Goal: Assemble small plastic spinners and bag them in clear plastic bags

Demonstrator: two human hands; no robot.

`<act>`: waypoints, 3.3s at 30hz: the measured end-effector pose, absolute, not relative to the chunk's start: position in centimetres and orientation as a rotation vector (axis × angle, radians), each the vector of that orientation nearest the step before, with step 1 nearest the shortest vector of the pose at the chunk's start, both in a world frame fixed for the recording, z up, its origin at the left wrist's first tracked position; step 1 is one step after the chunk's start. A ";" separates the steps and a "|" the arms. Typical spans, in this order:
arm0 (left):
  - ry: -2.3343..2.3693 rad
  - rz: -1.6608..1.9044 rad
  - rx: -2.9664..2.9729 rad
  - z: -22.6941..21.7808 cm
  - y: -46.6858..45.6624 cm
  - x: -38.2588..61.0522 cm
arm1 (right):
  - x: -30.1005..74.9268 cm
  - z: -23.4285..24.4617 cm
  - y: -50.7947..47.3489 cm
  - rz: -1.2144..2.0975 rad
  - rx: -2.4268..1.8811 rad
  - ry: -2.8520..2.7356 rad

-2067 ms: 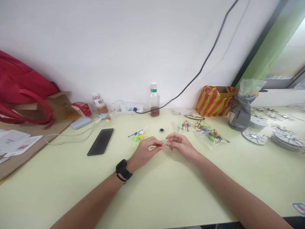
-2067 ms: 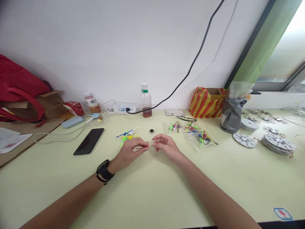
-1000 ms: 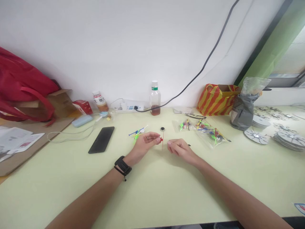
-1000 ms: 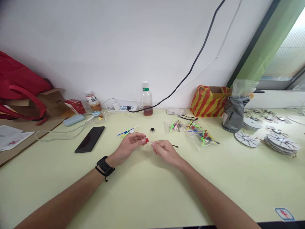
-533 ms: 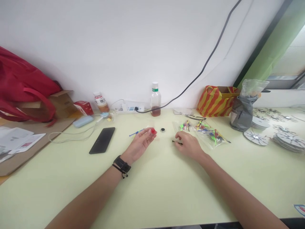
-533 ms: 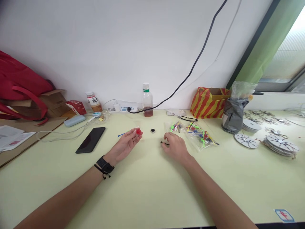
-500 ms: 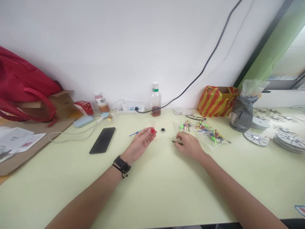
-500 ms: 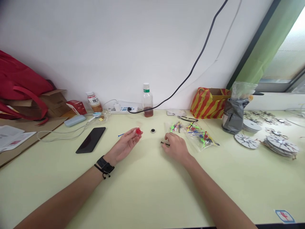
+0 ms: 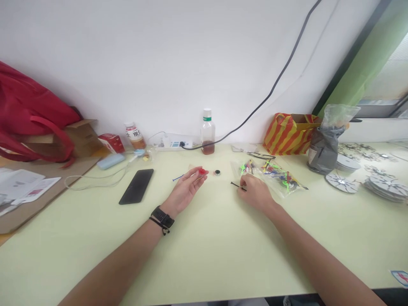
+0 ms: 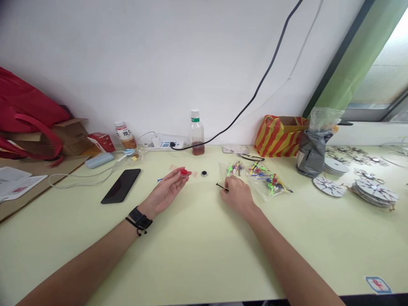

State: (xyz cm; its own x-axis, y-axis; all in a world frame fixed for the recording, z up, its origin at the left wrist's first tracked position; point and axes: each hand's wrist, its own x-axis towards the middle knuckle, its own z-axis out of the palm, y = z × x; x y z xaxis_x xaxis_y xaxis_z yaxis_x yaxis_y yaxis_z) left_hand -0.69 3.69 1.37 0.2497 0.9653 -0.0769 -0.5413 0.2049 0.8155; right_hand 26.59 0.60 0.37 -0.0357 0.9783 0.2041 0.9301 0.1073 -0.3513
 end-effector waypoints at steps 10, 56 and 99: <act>0.715 1.182 0.598 2.1 3.8 -0.5 | 26.6 0.3 0.7 0.181 -1.906 -2.014; 1.393 1.258 2.261 0.5 4.0 -1.8 | 24.8 -3.3 1.9 0.612 -1.209 -1.864; 0.877 0.876 1.496 0.1 2.0 0.7 | 24.0 1.7 -0.1 1.300 -0.931 -1.371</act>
